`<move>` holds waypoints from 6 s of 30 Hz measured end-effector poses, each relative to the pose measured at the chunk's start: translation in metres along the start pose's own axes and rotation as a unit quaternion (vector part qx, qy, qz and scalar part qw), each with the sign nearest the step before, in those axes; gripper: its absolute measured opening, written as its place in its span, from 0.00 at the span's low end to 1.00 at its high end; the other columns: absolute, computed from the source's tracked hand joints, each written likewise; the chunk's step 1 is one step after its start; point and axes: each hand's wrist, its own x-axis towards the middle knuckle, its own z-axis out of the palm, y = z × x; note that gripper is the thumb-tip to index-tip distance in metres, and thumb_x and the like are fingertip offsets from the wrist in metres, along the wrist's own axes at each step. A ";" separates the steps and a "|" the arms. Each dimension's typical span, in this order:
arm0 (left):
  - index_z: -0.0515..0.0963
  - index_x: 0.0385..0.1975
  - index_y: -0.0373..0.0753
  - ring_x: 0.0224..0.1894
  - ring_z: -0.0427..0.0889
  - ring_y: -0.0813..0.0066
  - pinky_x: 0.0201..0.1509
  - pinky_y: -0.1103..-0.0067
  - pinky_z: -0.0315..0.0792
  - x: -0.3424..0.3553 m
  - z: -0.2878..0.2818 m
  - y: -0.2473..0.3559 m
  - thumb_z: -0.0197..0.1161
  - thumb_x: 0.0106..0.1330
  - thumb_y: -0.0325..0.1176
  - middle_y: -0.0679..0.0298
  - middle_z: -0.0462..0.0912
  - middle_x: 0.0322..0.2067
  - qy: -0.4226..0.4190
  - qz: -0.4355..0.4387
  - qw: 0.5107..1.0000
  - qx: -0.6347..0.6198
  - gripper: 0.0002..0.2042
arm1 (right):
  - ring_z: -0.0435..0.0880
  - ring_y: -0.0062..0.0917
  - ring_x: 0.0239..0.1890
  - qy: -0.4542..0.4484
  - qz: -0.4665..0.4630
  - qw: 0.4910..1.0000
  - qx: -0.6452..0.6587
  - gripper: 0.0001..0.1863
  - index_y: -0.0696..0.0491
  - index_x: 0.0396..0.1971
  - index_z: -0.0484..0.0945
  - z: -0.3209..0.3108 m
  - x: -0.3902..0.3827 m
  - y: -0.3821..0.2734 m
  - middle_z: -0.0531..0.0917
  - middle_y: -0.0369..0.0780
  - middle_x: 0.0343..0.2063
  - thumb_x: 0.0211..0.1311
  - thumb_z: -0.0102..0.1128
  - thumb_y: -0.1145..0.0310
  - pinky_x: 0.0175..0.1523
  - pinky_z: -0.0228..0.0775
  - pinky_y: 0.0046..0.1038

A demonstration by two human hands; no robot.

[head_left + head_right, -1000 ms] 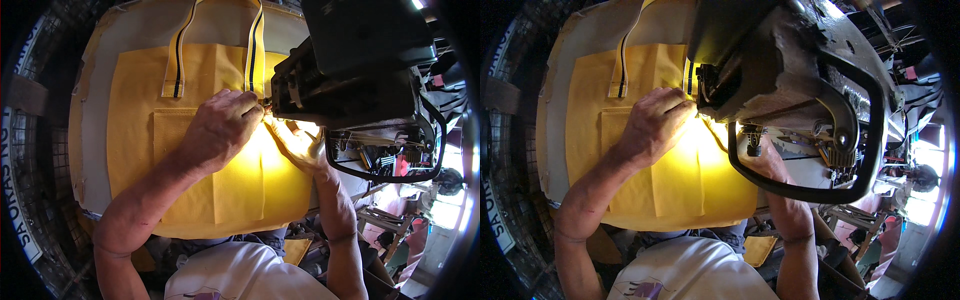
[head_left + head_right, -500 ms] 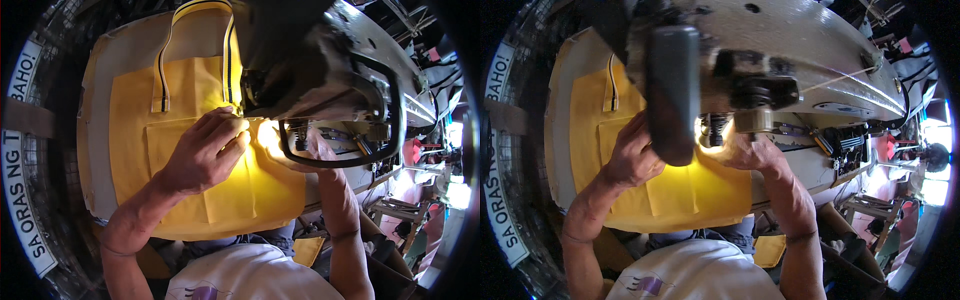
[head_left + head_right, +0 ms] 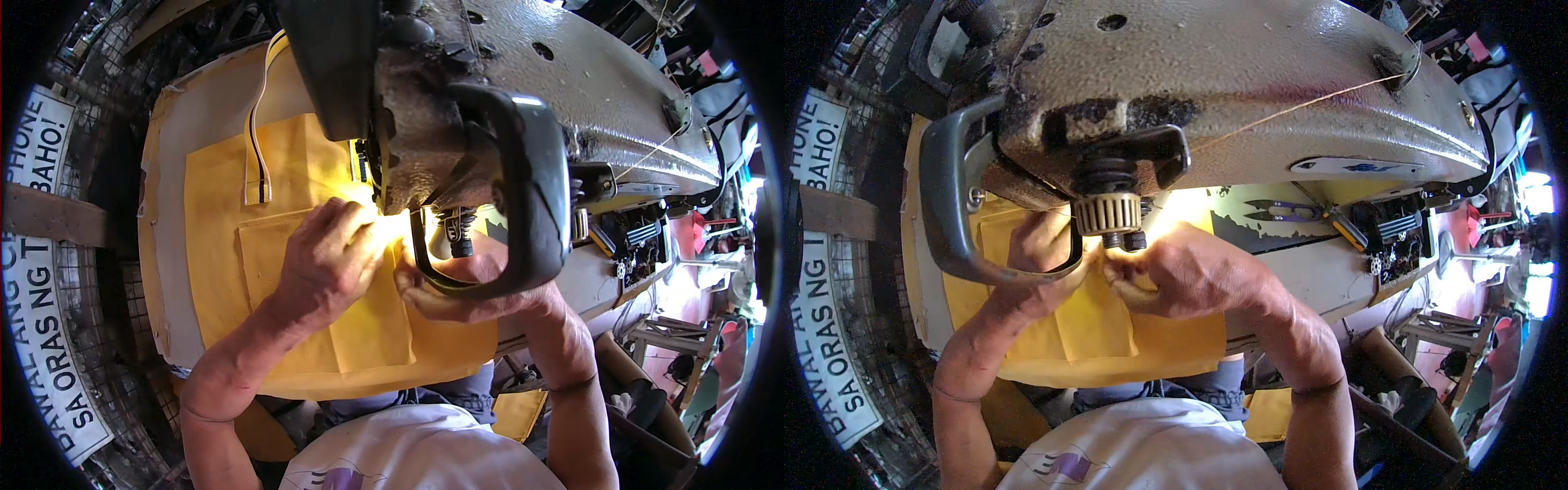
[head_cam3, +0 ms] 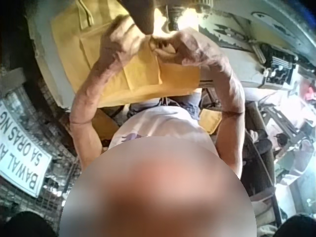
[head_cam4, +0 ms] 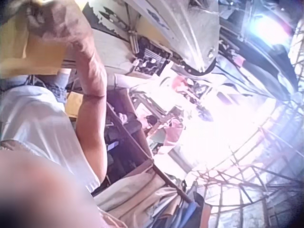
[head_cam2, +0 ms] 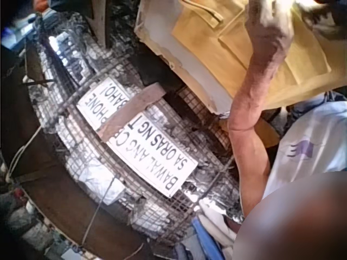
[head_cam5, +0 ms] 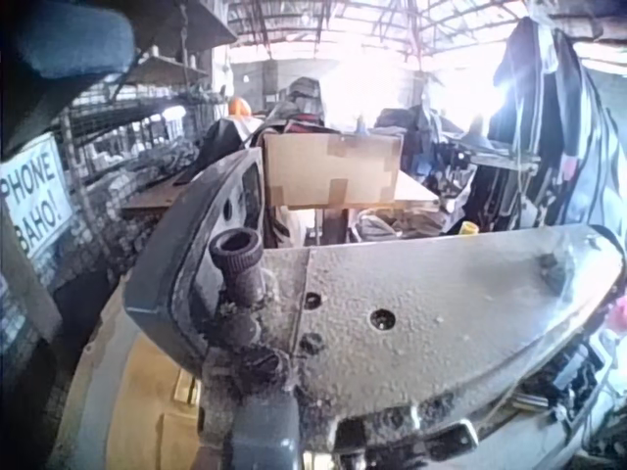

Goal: Sewing a yellow tote bag with black and white striped straps using an industrial sewing machine.

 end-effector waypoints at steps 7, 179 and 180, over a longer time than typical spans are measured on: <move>0.77 0.36 0.34 0.38 0.80 0.57 0.42 0.66 0.78 -0.004 0.005 -0.006 0.63 0.49 0.17 0.57 0.75 0.35 0.072 -0.068 0.995 -0.010 0.13 | 0.74 0.41 0.13 0.300 -0.056 0.952 -0.037 0.18 0.58 0.14 0.73 0.017 0.016 0.020 0.74 0.47 0.10 0.54 0.66 0.61 0.22 0.65 0.39; 0.78 0.38 0.29 0.56 0.78 0.48 0.65 0.60 0.71 -0.028 0.011 0.019 0.60 0.60 0.26 0.46 0.79 0.47 0.001 0.027 0.999 0.038 0.09 | 0.71 0.40 0.67 0.542 0.154 0.737 -0.372 0.19 0.57 0.61 0.76 0.000 -0.172 0.105 0.77 0.46 0.61 0.72 0.54 0.73 0.69 0.62 0.40; 0.78 0.38 0.29 0.57 0.78 0.48 0.66 0.61 0.71 -0.029 0.010 0.020 0.60 0.60 0.26 0.47 0.78 0.47 -0.001 0.028 0.999 0.044 0.09 | 0.71 0.40 0.67 0.542 0.152 0.738 -0.373 0.19 0.57 0.61 0.76 0.001 -0.172 0.105 0.77 0.46 0.61 0.72 0.54 0.73 0.69 0.62 0.40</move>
